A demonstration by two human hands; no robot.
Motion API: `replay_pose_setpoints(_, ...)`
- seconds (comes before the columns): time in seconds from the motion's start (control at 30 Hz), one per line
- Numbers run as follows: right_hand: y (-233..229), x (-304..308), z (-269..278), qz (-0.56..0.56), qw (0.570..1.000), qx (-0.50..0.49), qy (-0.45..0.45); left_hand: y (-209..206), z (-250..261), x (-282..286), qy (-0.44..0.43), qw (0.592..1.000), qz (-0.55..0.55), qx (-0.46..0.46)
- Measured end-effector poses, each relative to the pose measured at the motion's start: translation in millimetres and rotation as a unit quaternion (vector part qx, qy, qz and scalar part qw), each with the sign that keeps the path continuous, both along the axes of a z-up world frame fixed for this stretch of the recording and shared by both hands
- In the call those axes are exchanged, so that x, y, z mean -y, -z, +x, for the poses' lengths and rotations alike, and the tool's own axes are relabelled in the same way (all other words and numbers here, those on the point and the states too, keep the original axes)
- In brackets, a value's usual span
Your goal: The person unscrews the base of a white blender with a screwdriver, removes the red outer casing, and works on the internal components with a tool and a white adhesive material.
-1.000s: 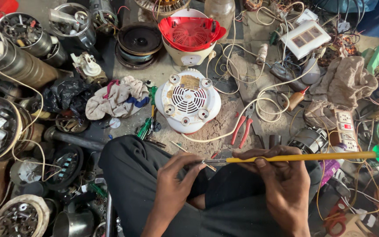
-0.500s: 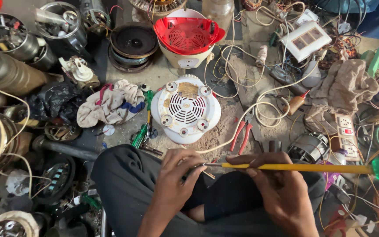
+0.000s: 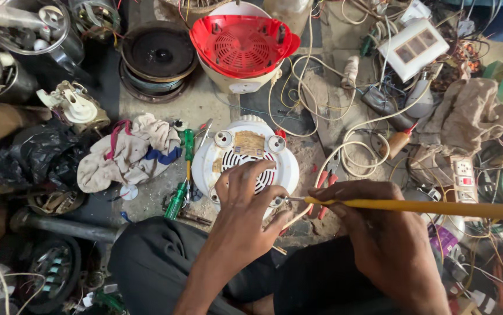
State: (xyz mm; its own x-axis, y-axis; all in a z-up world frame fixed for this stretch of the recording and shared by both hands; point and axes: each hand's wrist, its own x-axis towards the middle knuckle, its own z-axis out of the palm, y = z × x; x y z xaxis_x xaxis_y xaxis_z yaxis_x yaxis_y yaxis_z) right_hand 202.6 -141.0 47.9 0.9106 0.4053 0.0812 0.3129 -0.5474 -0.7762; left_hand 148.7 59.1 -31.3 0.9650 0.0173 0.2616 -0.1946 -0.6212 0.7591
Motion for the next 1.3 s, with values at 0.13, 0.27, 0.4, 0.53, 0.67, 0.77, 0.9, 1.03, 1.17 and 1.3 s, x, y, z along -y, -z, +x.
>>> replay_pose_setpoints(0.13, 4.7, -6.0, 3.5, -0.091, 0.996, 0.008, 0.005, 7.3, 4.0, -3.4, 0.008, 1.000, 0.002, 0.004)
replay_pose_setpoints(0.27, 9.3, -4.3, 4.6, -0.116, 0.993, -0.034, 0.016, 11.2, 5.9, -5.1, 0.023, 1.000, 0.006, 0.000)
replay_pose_setpoints(0.4, 16.5, -5.6, 4.9, -0.047, 0.997, 0.002, -0.056, 14.9, 5.5, -6.6, 0.031, 0.999, 0.009, 0.008)
replay_pose_setpoints(0.53, 19.9, -9.1, 6.3, -0.052, 0.996, -0.010, -0.072, 20.4, 6.3, -5.6, 0.026, 1.000, 0.016, 0.007)
replay_pose_setpoints(0.67, 19.0, -12.1, 6.6, -0.073, 0.994, -0.003, -0.082, 26.5, 6.5, -4.0, 0.028, 0.999, 0.022, 0.007)
replay_pose_setpoints(0.77, 19.1, -14.4, 5.8, -0.089, 0.992, 0.002, -0.087, 28.5, 5.4, -4.5, 0.029, 0.999, 0.019, 0.014)
replay_pose_setpoints(0.9, 19.8, -17.2, 6.3, -0.072, 0.993, 0.005, -0.089, 27.3, 4.0, -6.0, 0.030, 0.999, 0.022, 0.017)
replay_pose_setpoints(1.03, 19.9, -18.3, 5.3, -0.096, 0.993, 0.008, -0.069, 26.0, 3.4, -6.8, 0.029, 0.999, 0.024, 0.017)
replay_pose_setpoints(1.17, 22.3, -19.7, 5.2, -0.077, 0.995, -0.039, -0.055, 25.8, 3.1, -6.9, 0.030, 0.999, 0.023, 0.009)
replay_pose_setpoints(1.3, 23.7, -22.1, 6.4, -0.079, 0.994, -0.033, -0.062, 26.0, 3.6, -7.6, 0.031, 0.999, 0.022, 0.007)
